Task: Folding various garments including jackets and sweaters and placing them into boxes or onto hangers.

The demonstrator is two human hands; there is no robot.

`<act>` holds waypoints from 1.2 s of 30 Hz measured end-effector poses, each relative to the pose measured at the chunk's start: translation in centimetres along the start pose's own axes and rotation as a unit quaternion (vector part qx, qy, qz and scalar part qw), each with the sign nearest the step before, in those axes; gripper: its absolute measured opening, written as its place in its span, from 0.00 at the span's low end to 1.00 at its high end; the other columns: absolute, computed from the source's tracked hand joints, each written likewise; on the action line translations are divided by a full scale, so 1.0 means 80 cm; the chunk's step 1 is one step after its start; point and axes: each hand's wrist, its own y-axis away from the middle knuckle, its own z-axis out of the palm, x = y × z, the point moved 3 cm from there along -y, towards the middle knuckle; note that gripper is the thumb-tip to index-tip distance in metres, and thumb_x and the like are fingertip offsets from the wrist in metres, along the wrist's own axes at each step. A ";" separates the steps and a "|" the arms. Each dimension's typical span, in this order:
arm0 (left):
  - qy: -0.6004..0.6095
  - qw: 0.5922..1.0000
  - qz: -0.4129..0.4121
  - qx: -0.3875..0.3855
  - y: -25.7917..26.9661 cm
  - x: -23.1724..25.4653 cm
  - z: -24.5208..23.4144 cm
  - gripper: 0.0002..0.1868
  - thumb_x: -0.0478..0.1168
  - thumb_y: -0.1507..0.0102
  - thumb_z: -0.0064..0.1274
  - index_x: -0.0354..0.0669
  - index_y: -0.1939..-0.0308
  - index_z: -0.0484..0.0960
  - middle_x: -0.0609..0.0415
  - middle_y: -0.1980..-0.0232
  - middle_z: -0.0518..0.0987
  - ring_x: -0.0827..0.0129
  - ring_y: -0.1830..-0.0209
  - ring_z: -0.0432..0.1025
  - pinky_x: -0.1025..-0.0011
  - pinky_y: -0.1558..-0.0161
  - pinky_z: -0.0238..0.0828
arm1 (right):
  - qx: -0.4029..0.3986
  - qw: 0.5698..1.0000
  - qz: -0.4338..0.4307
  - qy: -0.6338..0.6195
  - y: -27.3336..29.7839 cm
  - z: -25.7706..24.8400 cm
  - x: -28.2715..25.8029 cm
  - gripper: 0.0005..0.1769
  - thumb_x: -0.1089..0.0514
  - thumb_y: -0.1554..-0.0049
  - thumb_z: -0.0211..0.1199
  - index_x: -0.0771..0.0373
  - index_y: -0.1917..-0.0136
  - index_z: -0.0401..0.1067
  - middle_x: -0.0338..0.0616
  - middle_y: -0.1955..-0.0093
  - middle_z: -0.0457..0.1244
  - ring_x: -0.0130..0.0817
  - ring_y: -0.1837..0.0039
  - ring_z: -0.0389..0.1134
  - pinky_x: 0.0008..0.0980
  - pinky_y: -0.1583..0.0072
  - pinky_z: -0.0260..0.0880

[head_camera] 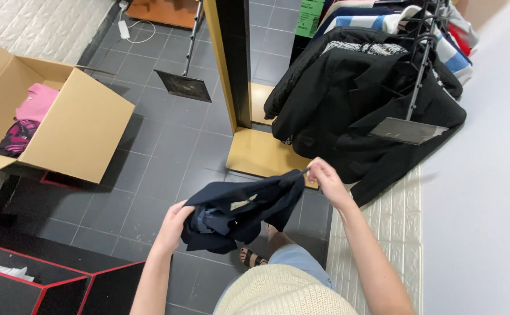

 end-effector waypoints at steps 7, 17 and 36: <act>-0.083 0.995 0.052 0.011 0.009 0.018 0.017 0.14 0.40 0.32 0.48 0.42 0.73 0.71 0.62 0.70 0.67 0.74 0.67 0.60 0.74 0.61 0.57 | 0.102 0.991 0.000 -0.093 0.008 -0.005 0.004 0.13 0.51 0.28 0.48 0.57 0.52 0.67 0.35 0.64 0.55 0.23 0.62 0.54 0.26 0.55 0.60; -0.253 0.958 0.128 0.042 0.055 0.066 0.025 0.09 0.39 0.35 0.48 0.40 0.68 0.79 0.57 0.67 0.77 0.69 0.66 0.69 0.71 0.60 0.64 | 0.233 0.954 -0.111 -0.156 0.034 -0.048 -0.058 0.15 0.54 0.26 0.47 0.57 0.53 0.66 0.33 0.67 0.55 0.23 0.64 0.52 0.26 0.57 0.57; -0.227 0.943 0.198 0.141 0.112 0.069 0.022 0.05 0.35 0.39 0.50 0.40 0.70 0.76 0.55 0.69 0.72 0.67 0.69 0.66 0.71 0.63 0.60 | -0.268 0.908 0.078 0.313 -0.014 0.201 -0.035 0.62 0.30 0.57 0.74 0.42 0.16 0.51 0.47 0.35 0.57 0.40 0.38 0.59 0.35 0.36 0.61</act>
